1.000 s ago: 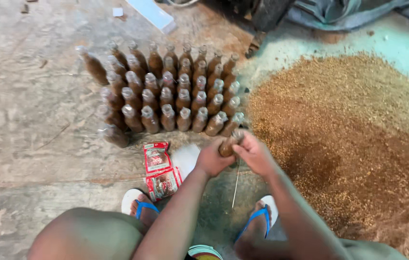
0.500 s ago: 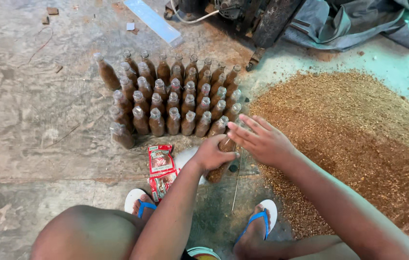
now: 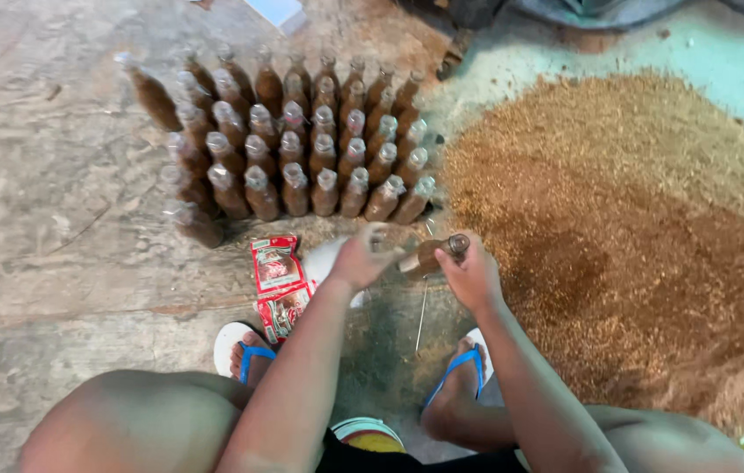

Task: The person fills plastic bottles with grain from a pile on the floor, then places a white cotton-like material into the bottle neck and secures it with a rubber band. The filled bottles are arranged in rows on the floor.

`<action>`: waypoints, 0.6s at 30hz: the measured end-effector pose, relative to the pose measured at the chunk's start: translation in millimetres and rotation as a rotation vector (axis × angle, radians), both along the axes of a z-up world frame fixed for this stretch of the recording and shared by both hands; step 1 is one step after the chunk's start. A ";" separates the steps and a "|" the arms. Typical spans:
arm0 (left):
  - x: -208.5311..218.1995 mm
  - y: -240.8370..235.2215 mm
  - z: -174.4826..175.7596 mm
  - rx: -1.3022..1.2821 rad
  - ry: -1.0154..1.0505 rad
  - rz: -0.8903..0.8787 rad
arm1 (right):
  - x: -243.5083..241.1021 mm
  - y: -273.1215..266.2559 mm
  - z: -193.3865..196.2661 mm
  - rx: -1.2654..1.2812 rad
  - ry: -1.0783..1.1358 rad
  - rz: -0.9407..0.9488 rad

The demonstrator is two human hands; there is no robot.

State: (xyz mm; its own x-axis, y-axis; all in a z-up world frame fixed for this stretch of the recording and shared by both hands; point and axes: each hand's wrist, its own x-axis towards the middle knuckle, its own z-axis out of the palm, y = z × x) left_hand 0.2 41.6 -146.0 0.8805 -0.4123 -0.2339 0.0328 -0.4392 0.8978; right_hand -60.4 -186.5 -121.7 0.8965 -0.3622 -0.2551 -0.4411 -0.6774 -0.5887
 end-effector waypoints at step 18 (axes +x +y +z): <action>5.2 4.5 -84.9 0.291 0.340 0.210 | -18.1 2.7 -61.5 -0.099 0.079 -0.034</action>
State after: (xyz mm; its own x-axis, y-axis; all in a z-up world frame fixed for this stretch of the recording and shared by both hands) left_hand 5.4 46.1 -230.9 0.7918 -0.1087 -0.6010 0.4172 -0.6225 0.6622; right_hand -78.5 -183.7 -183.3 0.8618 -0.4190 -0.2860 -0.5073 -0.7146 -0.4817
